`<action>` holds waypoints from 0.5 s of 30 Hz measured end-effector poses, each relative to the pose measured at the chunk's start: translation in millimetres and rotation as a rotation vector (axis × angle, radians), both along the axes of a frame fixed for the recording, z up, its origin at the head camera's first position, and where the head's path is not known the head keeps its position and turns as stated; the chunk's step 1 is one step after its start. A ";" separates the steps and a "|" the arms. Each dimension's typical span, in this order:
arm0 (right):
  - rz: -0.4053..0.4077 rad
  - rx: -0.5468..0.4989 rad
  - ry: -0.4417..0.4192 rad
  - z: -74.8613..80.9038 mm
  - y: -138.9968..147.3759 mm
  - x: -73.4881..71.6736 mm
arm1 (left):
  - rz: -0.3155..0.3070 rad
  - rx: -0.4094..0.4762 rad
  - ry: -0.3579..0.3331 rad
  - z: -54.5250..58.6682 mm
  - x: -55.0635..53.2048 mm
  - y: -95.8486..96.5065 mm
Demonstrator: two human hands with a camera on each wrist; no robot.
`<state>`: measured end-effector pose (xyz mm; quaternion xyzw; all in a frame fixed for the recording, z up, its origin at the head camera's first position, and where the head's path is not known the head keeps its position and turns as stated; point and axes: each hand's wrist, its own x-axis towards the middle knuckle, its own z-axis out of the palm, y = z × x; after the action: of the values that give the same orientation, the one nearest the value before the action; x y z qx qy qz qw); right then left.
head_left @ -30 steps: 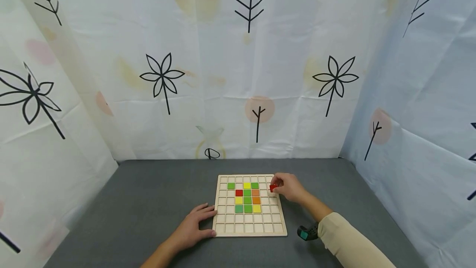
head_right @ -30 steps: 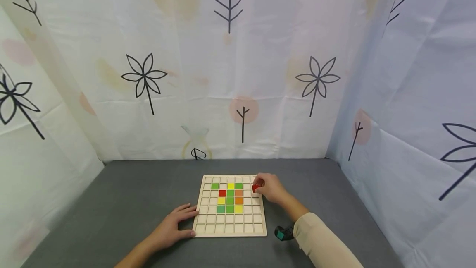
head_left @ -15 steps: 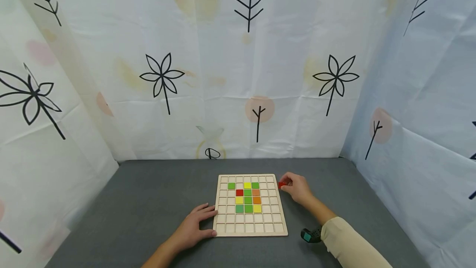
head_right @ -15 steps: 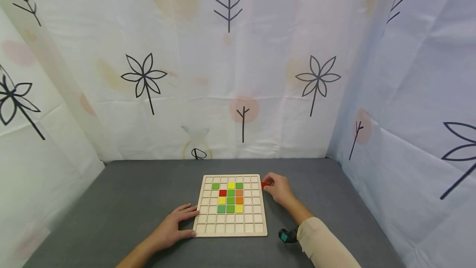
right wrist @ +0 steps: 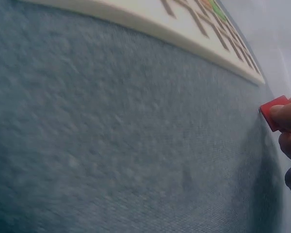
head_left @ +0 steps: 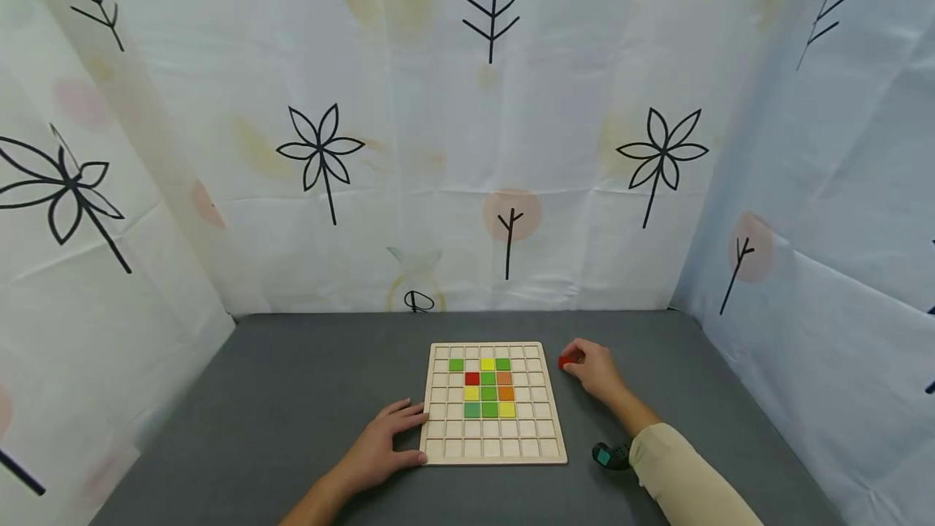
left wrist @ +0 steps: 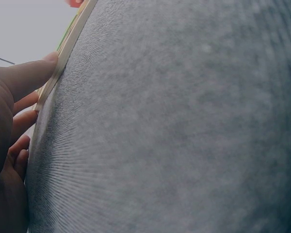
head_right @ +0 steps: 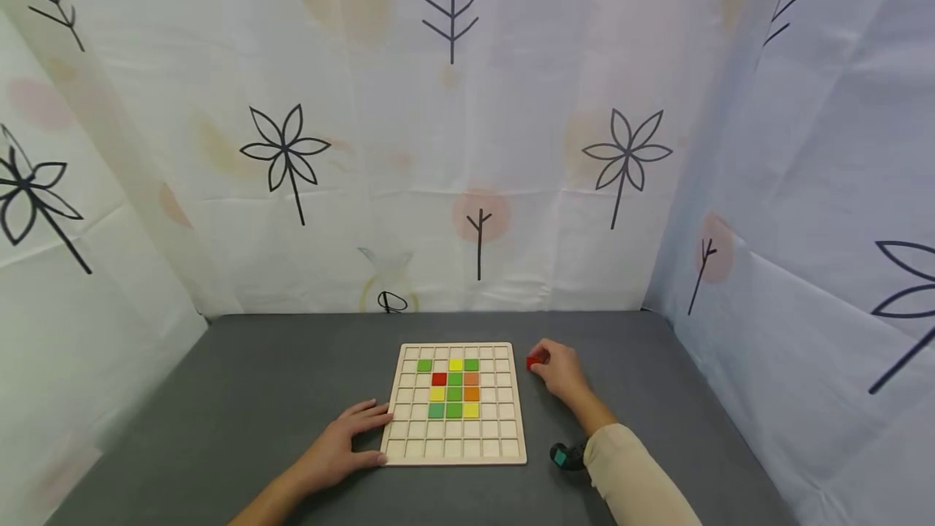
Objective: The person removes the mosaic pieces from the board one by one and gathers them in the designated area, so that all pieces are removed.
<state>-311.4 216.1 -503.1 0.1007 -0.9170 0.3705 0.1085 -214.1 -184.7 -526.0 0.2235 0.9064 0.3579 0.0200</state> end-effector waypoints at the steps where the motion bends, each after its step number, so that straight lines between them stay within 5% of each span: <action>1: -0.003 0.002 -0.002 -0.4 1.3 -0.7 | 0.000 0.002 -0.003 0.1 0.0 0.1; 15: -0.028 0.086 -0.045 2.2 7.4 -10.1 | 0.009 0.012 -0.005 3.6 2.4 1.5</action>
<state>-321.5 223.5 -500.9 0.0840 -0.9355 0.3315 0.0888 -211.7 -183.2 -522.4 0.2189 0.9052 0.3637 0.0193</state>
